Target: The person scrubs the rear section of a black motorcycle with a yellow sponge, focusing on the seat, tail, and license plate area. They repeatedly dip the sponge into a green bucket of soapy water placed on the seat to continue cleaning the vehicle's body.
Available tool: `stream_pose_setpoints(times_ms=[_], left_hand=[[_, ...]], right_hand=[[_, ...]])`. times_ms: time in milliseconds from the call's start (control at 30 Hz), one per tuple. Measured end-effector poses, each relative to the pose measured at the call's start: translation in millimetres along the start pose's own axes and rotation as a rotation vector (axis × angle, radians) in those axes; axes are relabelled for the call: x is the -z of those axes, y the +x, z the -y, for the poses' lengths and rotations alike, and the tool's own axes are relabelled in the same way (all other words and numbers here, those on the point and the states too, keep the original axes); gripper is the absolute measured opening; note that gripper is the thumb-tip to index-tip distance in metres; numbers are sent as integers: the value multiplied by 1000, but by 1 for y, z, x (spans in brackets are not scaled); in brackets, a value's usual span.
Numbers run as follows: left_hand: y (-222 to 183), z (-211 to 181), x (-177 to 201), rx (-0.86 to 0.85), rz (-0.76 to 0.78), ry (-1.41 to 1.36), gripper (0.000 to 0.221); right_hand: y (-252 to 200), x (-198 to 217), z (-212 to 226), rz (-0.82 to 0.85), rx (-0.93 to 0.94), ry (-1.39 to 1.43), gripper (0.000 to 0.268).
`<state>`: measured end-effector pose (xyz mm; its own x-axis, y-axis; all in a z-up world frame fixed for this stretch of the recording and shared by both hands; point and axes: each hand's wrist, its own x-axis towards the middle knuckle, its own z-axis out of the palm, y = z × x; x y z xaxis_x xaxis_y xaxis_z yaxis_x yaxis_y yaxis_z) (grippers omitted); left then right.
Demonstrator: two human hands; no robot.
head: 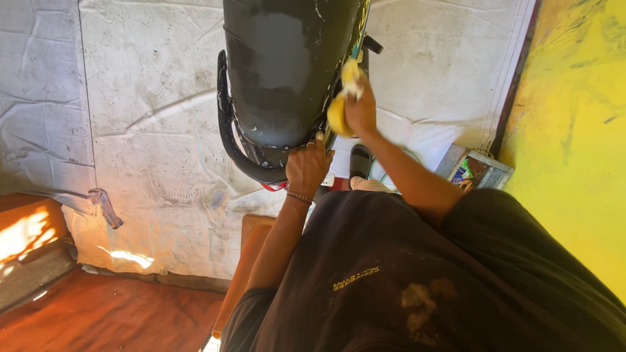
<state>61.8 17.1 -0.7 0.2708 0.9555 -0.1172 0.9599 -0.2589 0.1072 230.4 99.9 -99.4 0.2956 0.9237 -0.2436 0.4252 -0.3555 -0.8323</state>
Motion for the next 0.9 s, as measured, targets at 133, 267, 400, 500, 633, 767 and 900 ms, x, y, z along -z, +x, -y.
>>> stream_pose_setpoints(times_ms=[133,267,400,500,633,767,900], left_hand=[[8,-5,-14,-58,-71,116,41],[10,-10,7,-75,-15,119,45],[8,-11,6,-67,10,107,48],[12,-7,-2,-55,-34,106,51],[10,-9,-7,-35,-43,104,45],[11,-12,3,-24,-22,92,50],[12,-8,-14,-14,-56,81,52]], right_hand=[[-56,-3,-28,-25,-71,82,50],[24,-31,-57,-57,-372,133,58],[34,-21,-19,-96,-292,65,59],[-29,6,12,-110,316,163,57],[-12,-4,-10,-153,394,159,52],[53,-12,-11,-99,-13,122,51],[-30,20,45,-41,293,94,51]])
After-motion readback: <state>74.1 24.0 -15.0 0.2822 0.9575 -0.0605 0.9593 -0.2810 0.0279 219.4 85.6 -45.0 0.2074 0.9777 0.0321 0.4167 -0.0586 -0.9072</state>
